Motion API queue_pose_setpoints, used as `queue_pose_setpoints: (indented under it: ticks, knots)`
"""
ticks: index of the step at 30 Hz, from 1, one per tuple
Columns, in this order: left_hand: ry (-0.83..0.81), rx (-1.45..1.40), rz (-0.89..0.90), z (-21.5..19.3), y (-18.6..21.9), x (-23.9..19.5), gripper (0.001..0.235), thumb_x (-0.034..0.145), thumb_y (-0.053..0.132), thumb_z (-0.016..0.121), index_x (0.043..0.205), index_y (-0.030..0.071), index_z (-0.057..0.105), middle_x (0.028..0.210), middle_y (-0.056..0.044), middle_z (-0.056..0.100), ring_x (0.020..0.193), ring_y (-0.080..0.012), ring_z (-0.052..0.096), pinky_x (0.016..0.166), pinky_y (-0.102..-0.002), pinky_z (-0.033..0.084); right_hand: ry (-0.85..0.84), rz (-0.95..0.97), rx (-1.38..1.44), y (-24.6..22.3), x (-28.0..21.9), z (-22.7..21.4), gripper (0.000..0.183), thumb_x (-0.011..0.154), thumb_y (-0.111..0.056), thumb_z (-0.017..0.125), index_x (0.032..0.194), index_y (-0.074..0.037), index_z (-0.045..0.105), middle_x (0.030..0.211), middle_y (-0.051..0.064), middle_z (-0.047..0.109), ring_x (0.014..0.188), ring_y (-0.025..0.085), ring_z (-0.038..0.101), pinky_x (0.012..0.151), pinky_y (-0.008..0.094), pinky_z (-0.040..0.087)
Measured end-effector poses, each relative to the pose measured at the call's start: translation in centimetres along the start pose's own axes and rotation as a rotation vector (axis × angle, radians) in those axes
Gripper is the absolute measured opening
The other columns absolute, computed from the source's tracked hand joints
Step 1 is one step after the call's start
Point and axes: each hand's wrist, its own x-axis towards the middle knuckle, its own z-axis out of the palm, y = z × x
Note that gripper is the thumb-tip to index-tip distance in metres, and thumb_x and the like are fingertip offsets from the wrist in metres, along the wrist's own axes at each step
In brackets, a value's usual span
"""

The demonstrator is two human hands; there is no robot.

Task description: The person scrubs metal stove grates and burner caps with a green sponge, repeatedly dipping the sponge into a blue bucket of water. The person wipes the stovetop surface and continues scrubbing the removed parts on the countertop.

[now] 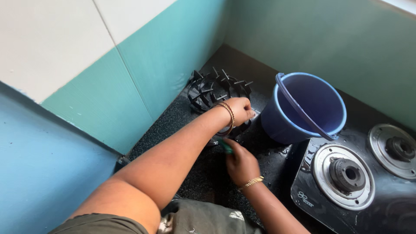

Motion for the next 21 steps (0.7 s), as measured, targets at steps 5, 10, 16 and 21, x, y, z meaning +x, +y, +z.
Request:
queue_pose_setpoints:
  ticks: [5, 10, 16, 21]
  knots:
    - [0.051, 0.109, -0.046, 0.2, 0.5, 0.3, 0.029, 0.092, 0.035, 0.064, 0.106, 0.011, 0.072, 0.103, -0.01, 0.077, 0.101, -0.0272, 0.073, 0.09, -0.041, 0.055, 0.011, -0.576, -0.146, 0.1, 1.5, 2.1, 0.046, 0.081, -0.003, 0.061, 0.125, -0.015, 0.067, 0.122, 0.011, 0.072, 0.115, 0.031, 0.068, 0.097, 0.042, 0.055]
    - [0.104, 0.116, -0.052, 0.1, 0.4, 0.4, 0.028, 0.092, 0.034, 0.064, 0.108, 0.013, 0.072, 0.106, -0.011, 0.075, 0.103, -0.0288, 0.071, 0.091, -0.042, 0.054, 0.096, -0.672, -0.562, 2.2, 2.5, -0.2, 0.045, 0.074, -0.006, 0.061, 0.118, -0.012, 0.07, 0.122, 0.009, 0.072, 0.112, 0.032, 0.067, 0.09, 0.048, 0.052]
    - [0.09, 0.101, -0.097, -0.4, 1.2, 0.1, 0.028, 0.093, 0.034, 0.063, 0.11, 0.014, 0.072, 0.105, -0.01, 0.077, 0.102, -0.027, 0.072, 0.091, -0.041, 0.055, -0.129, -0.251, -0.268, 0.0, 2.2, 2.4, 0.043, 0.079, -0.003, 0.061, 0.119, -0.015, 0.073, 0.12, 0.009, 0.072, 0.11, 0.03, 0.068, 0.096, 0.04, 0.055]
    - [0.081, 0.134, -0.116, -0.4, 1.1, 0.3, 0.029, 0.095, 0.035, 0.061, 0.112, 0.015, 0.072, 0.108, -0.009, 0.076, 0.102, -0.0265, 0.072, 0.091, -0.042, 0.055, -0.047, -0.368, -0.036, 0.0, 1.1, 3.1, 0.051, 0.077, -0.002, 0.056, 0.122, -0.016, 0.073, 0.125, 0.006, 0.072, 0.114, 0.029, 0.067, 0.099, 0.04, 0.054]
